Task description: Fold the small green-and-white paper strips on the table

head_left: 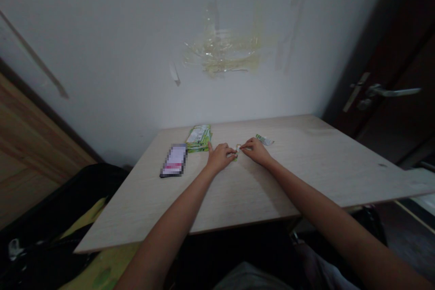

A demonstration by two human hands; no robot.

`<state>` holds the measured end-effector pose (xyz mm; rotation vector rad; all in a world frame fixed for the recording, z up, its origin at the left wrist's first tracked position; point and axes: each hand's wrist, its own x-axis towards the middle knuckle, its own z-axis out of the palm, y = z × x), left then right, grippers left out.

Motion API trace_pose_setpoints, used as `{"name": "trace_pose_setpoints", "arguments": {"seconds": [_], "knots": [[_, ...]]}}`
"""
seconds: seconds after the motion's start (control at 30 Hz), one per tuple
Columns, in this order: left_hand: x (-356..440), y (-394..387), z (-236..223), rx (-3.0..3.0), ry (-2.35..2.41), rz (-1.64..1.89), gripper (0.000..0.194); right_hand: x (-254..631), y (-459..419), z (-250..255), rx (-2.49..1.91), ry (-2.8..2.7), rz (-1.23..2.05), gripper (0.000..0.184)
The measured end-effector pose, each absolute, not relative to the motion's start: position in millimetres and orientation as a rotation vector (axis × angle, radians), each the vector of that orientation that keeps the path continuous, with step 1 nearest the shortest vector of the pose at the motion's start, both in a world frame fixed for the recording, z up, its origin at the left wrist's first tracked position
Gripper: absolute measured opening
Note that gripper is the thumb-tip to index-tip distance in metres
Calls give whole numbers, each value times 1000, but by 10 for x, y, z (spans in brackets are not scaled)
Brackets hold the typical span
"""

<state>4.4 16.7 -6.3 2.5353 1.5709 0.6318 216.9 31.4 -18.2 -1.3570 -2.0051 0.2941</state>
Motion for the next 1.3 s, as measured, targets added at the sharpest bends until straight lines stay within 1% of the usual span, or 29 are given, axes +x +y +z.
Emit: {"name": "trace_pose_setpoints", "arguments": {"seconds": [0.2,0.97,1.3], "knots": [[54,163,-60,2522,1582,629,25,2194,313,-203,-1288,-2039,305,13],[34,159,-70,2526,1572,640,25,2155,287,-174,-1338,-2081,272,17],[43,145,-61,2516,1595,612,27,2203,364,-228,-1270,-1961,395,18]]}}
